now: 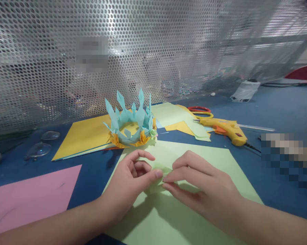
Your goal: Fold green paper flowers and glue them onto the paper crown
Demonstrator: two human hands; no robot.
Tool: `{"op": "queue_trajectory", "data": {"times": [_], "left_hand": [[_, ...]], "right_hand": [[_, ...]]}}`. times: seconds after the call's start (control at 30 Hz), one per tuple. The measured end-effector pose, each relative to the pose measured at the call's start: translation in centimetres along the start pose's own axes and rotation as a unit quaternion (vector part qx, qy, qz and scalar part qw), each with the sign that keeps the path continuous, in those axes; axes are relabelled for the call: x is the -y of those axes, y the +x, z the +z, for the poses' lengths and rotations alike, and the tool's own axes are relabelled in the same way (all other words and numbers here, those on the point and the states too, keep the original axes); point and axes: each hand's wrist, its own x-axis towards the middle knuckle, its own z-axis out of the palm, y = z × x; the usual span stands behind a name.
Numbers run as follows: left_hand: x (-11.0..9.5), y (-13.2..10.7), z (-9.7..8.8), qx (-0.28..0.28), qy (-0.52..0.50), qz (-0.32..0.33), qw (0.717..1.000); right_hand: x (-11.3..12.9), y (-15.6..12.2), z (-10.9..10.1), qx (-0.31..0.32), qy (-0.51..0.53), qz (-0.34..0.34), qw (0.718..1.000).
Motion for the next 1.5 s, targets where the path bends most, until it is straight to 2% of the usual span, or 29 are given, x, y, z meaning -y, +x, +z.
{"op": "queue_trajectory", "data": {"times": [0.17, 0.33, 0.57, 0.8, 0.97, 1.03, 1.1, 1.3, 1.37, 1.5], "left_hand": [[-0.1, -0.2, 0.2, 0.0, 0.004, 0.008, 1.0], [0.0, -0.2, 0.1, 0.011, 0.02, 0.01, 1.0], [-0.1, -0.3, -0.1, 0.011, 0.026, -0.009, 1.0], [-0.5, -0.3, 0.3, 0.014, 0.034, -0.046, 0.998], [-0.8, -0.3, 0.3, 0.024, 0.092, -0.02, 0.995], [-0.8, -0.3, 0.2, 0.03, 0.104, -0.011, 0.994], [-0.6, -0.2, 0.2, 0.034, 0.104, -0.007, 0.994], [0.3, -0.4, -0.1, 0.072, 0.044, 0.03, 0.996], [0.4, -0.6, -0.2, 0.084, 0.071, 0.071, 0.991], [0.3, -0.9, -0.2, 0.089, 0.197, 0.152, 0.964]], "right_hand": [[0.2, 0.1, -0.1, 0.019, 0.035, 0.077, 0.996], [0.2, 0.0, -0.2, 0.034, 0.058, 0.118, 0.991], [0.2, 0.2, -0.4, 0.104, 0.14, 0.256, 0.951], [0.0, 0.3, -0.4, 0.128, 0.251, 0.38, 0.881], [-0.3, 1.0, -0.5, 0.141, 0.355, 0.48, 0.79], [-0.5, 1.1, -0.6, 0.14, 0.372, 0.492, 0.774], [-0.6, 1.2, -0.5, 0.139, 0.378, 0.492, 0.772], [-0.9, 1.2, -0.5, 0.137, 0.414, 0.496, 0.75], [-0.9, 1.3, -0.7, 0.131, 0.42, 0.503, 0.744], [-1.0, 1.4, -1.0, 0.112, 0.437, 0.509, 0.733]]}}
